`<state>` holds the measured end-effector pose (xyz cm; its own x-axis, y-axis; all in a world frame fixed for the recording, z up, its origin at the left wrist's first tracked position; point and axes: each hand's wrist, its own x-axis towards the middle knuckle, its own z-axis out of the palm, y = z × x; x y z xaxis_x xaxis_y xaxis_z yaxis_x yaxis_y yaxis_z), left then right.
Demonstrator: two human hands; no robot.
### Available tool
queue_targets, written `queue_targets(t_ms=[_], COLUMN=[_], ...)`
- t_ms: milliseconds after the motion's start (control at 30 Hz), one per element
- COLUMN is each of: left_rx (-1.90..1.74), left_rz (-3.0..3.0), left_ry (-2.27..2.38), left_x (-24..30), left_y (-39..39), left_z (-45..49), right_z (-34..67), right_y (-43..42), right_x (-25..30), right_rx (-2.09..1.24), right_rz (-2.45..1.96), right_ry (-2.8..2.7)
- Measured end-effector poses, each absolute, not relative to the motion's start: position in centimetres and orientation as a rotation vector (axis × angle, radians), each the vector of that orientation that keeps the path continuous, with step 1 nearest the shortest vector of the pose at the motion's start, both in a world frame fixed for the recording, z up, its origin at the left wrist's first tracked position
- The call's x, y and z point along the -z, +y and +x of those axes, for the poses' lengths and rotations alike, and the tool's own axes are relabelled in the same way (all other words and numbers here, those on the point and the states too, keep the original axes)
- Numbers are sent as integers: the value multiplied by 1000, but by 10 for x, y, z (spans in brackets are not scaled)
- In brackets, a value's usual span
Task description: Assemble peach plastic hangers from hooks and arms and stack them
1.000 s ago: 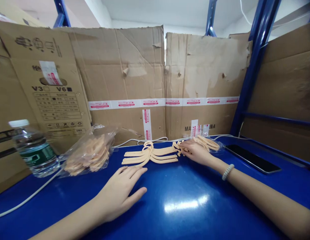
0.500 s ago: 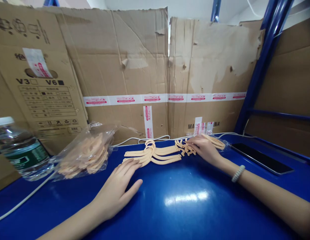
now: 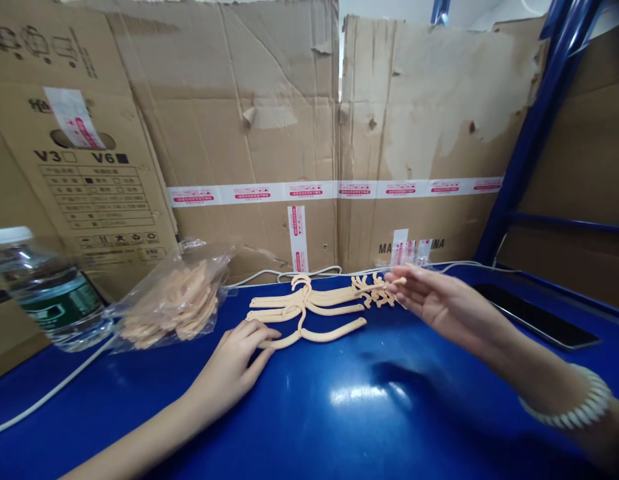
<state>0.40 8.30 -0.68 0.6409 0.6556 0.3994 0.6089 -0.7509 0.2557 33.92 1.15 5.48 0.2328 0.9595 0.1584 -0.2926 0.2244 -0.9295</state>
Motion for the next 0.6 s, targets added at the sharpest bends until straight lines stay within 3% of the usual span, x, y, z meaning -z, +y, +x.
queue_targets(t_ms=[600], left_rx=[-1173], left_rz=[2689], left_ry=[814], left_x=[0], left_y=[61], left_z=[14], right_z=[310], right_y=[8], right_x=[-26], right_rx=[-1181], right_rz=[-1052], right_ry=[-968])
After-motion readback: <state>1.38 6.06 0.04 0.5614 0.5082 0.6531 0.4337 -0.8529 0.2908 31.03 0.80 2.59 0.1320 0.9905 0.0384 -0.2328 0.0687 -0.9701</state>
